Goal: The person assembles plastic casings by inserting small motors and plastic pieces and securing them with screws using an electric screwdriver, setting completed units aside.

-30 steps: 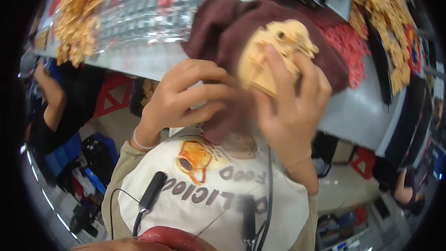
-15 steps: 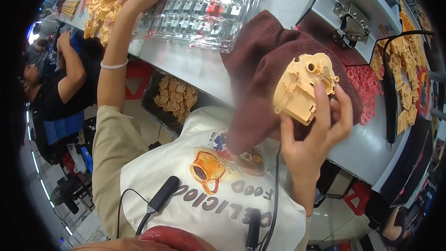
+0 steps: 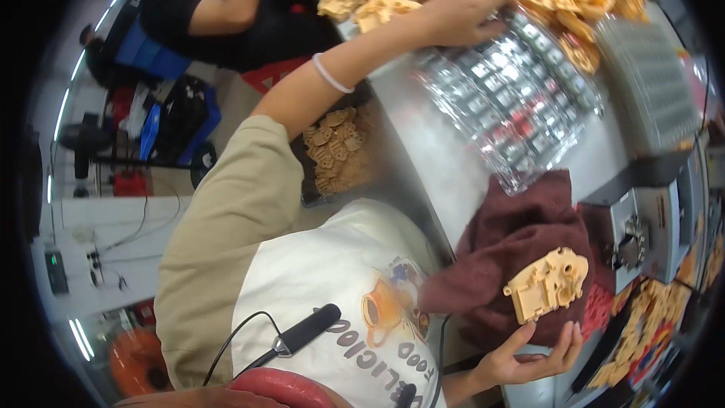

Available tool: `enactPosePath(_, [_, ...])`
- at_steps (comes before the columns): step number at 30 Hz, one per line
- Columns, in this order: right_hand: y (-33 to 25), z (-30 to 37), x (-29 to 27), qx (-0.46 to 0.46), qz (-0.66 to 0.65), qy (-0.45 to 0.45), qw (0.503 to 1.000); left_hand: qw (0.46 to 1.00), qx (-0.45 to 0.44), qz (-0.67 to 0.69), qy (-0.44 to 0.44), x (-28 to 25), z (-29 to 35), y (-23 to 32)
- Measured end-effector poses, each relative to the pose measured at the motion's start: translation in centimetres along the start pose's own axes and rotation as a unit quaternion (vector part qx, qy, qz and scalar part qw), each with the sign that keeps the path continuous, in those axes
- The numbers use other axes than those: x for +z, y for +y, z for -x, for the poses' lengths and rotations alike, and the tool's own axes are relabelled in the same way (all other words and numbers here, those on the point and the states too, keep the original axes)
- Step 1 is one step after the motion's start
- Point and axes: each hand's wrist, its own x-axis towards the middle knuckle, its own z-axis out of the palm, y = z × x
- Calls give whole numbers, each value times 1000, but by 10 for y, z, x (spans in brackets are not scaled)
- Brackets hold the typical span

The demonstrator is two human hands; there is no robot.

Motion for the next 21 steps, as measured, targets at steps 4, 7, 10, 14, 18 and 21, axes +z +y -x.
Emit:
enactPosePath(4, [-1,-4,5,-55,-3,-13,998,999,22,34,31,-1,8,-3])
enactPosePath(7, [7,-1,-2,-53,-12,6,999,996,80,17,25,0,10,-13])
enactPosePath(10, [0,-3,-3,-43,-7,31,999,996,82,22,18,-2,13,-6])
enactPosePath(14, [-2,2,-7,-20,18,37,999,996,85,-16,-7,-4,12,0])
enactPosePath(18, [1,6,-8,-32,-6,52,998,997,71,-30,18,2,15,2])
enactPosePath(21, [2,7,-11,-36,18,49,998,996,78,-21,46,1,17,5])
